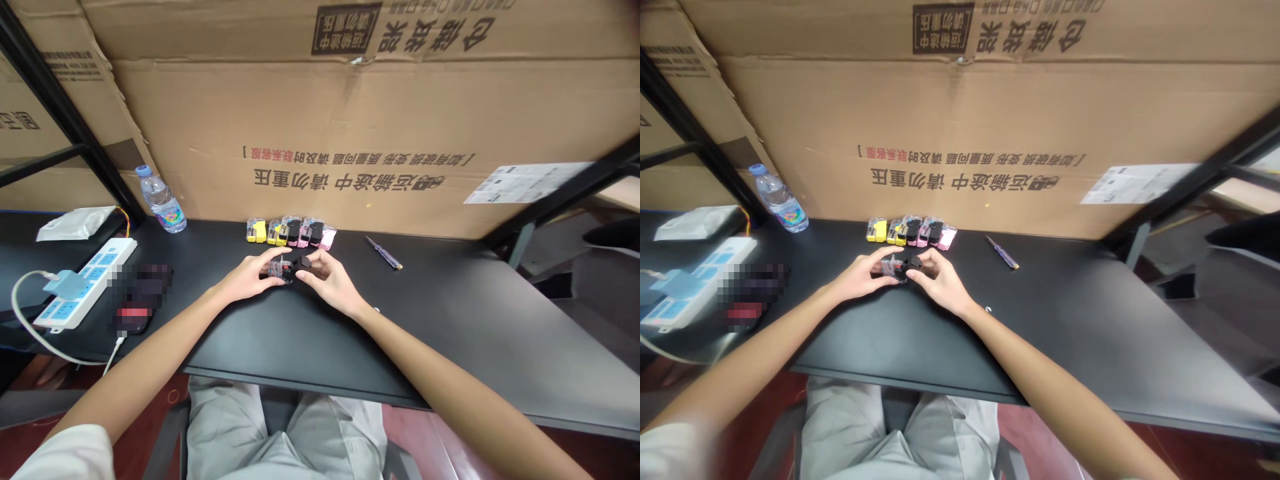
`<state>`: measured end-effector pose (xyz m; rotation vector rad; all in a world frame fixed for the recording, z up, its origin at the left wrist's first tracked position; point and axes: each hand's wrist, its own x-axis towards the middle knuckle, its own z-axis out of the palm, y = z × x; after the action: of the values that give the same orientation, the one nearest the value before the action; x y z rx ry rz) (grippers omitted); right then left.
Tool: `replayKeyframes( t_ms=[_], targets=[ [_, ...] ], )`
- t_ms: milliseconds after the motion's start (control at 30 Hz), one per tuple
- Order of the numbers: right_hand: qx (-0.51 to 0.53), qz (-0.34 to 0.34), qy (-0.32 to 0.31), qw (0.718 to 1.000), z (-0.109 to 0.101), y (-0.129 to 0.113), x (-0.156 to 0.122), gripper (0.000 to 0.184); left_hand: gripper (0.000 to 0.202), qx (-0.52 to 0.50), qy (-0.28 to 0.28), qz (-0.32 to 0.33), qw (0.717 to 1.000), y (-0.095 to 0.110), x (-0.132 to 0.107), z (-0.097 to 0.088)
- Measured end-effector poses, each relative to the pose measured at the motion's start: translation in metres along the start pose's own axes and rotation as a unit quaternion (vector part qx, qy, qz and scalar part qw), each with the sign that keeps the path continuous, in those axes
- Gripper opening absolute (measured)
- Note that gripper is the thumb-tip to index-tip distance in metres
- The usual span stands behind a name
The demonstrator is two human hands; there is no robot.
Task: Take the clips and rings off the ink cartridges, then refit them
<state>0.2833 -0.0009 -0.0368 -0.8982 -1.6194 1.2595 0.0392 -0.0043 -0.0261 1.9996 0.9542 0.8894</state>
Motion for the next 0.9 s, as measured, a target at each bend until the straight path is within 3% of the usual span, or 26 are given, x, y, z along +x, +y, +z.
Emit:
replayKeyframes(
  t_ms=[200, 367, 600, 900],
  targets=[
    [0.008, 0.006, 0.012, 1.0, -0.005, -0.008, 0.0, 0.046, 0.07, -0.005, 0.001, -0.008, 1.0, 0.0, 0.0, -0.003],
    [0.025, -0.022, 0.073, 0.997, -0.009, -0.018, 0.001, 0.046, 0.072, -0.003, -0.003, -0.017, 1.0, -0.002, 0.0, -0.004],
    [0.022, -0.003, -0.005, 1.0, 0.005, 0.0, 0.0, 0.042, 0.072, 0.001, 0.004, -0.012, 1.0, -0.004, 0.0, -0.003],
    [-0.014, -0.017, -0.036, 0.999, -0.005, 0.005, 0.002, 0.036, 0.067, -0.005, 0.0, -0.002, 1.0, -0.004, 0.001, -0.003]
  ],
)
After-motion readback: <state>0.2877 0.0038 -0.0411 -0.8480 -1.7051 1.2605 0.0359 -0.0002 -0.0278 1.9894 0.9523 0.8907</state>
